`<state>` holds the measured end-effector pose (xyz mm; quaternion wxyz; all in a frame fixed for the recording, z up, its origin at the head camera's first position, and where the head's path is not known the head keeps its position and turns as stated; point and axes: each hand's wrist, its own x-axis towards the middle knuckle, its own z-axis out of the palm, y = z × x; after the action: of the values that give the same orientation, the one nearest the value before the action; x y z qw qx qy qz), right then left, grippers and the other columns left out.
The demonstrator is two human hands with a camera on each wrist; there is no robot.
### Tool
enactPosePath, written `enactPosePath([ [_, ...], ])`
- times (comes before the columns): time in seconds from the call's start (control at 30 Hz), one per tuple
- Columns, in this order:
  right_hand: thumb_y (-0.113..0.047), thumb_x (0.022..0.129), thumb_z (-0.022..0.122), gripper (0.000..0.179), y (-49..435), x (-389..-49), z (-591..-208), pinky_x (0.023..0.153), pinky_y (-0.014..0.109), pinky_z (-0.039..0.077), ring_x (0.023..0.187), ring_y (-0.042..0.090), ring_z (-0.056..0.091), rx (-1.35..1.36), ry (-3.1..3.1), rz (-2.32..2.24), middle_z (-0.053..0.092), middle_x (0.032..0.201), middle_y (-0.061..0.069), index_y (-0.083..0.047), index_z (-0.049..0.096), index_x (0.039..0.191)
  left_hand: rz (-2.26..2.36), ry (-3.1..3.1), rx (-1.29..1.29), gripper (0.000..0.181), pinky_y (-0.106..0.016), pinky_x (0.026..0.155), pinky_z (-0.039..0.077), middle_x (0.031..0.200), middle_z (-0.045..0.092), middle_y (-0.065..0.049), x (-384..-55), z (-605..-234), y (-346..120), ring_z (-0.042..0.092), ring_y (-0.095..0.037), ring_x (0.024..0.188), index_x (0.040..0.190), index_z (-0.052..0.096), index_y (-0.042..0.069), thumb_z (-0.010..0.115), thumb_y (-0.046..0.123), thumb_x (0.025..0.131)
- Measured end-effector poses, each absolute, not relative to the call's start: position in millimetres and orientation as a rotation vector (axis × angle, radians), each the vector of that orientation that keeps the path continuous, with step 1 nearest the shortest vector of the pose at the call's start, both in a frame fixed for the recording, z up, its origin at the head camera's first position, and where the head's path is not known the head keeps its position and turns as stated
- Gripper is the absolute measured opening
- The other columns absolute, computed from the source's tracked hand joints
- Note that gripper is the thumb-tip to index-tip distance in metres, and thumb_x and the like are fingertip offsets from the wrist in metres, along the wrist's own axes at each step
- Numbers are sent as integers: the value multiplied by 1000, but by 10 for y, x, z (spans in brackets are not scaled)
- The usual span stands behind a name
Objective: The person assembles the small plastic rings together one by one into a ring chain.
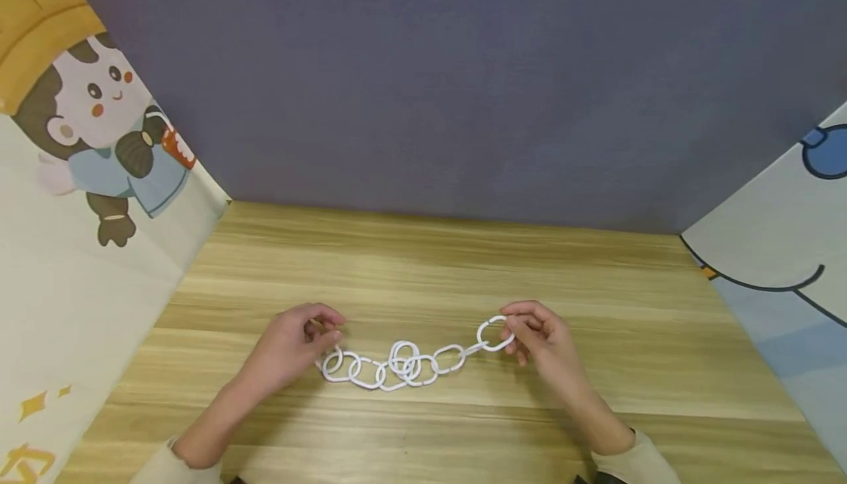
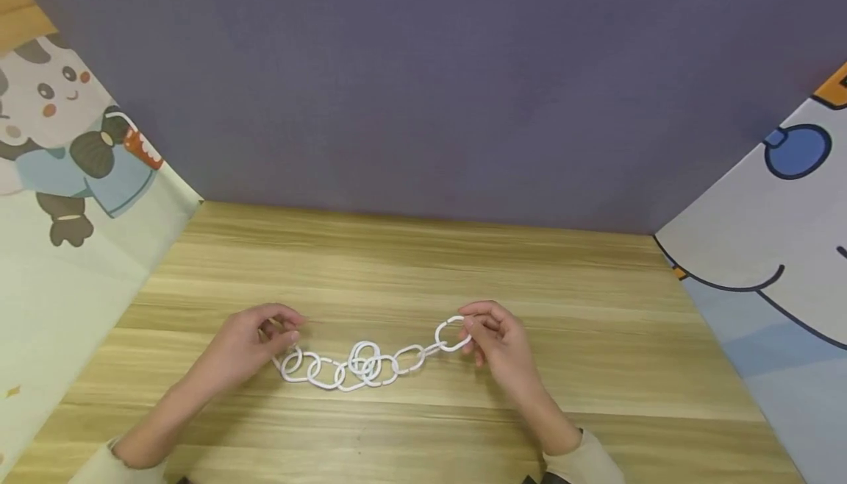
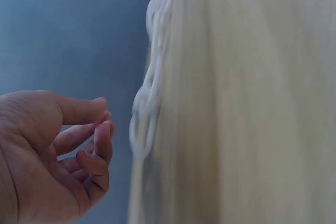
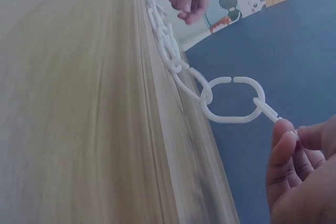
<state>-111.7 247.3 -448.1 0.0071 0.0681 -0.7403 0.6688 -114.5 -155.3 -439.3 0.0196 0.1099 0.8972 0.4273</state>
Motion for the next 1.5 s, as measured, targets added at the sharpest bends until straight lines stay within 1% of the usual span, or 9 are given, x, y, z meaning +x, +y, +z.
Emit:
enactPosePath([
  [0.23,-1,113,60,22,2638,-1115,-4518,51,21,52,68,10,68,220,-2295,2072,72,85,8,18,61,124,1246,2775,280,22,-26,64,51,102,74,-4,-1210,-4432,-1773,63,-14,80,112,79,3,89,11,94],
  [0.33,-3,114,59,22,2689,-1114,-4531,52,21,52,69,11,68,213,-2296,2072,73,86,8,17,61,125,1226,2785,282,22,-25,67,51,98,72,-3,-1232,-4477,-1808,62,-12,80,109,79,2,90,14,94],
  [0.57,-2,113,61,23,2778,-1127,-4562,52,22,52,69,11,69,139,-2300,2047,74,87,6,17,61,126,1182,2768,348,12,-25,67,48,89,67,3,-1237,-4507,-1821,58,-11,77,94,78,12,90,15,93],
  [0.67,-1,113,61,21,2822,-1146,-4589,52,21,53,69,10,70,139,-2298,2050,75,87,4,16,62,125,1165,2777,378,12,-25,66,48,87,68,4,-1233,-4504,-1822,57,-9,75,91,78,13,89,14,93],
  [0.83,1,111,63,19,2938,-1176,-4624,53,22,54,70,12,71,177,-2290,2028,77,88,9,16,65,122,1199,2771,342,10,-24,64,48,84,68,4,-1239,-4481,-1837,58,-10,73,96,75,10,85,12,98],
  [0.97,2,111,63,21,3047,-1212,-4629,53,22,54,70,12,69,167,-2302,1958,78,88,10,18,65,124,1273,2740,283,10,-25,62,51,87,69,1,-1264,-4450,-1873,61,-14,75,101,73,6,81,13,102],
  [1.2,4,110,64,23,3191,-1287,-4634,52,21,55,68,11,72,110,-2298,1854,80,88,10,21,65,125,1384,2785,216,11,-25,71,56,94,72,-5,-1336,-4396,-1969,66,-17,84,107,73,2,79,10,104],
  [1.33,4,109,66,24,3236,-1330,-4636,53,21,57,68,10,74,85,-2301,1802,81,88,5,22,66,125,1502,2787,144,13,-25,67,55,94,72,-9,-1373,-4360,-2029,68,-19,80,109,72,-2,76,9,105],
  [1.5,3,108,68,26,3300,-1386,-4640,56,22,60,67,10,76,-5,-2250,1807,82,86,-1,23,66,124,1592,2780,25,23,-24,60,51,99,70,-10,-1412,-4323,-2097,65,-15,78,117,69,-5,74,16,108],
])
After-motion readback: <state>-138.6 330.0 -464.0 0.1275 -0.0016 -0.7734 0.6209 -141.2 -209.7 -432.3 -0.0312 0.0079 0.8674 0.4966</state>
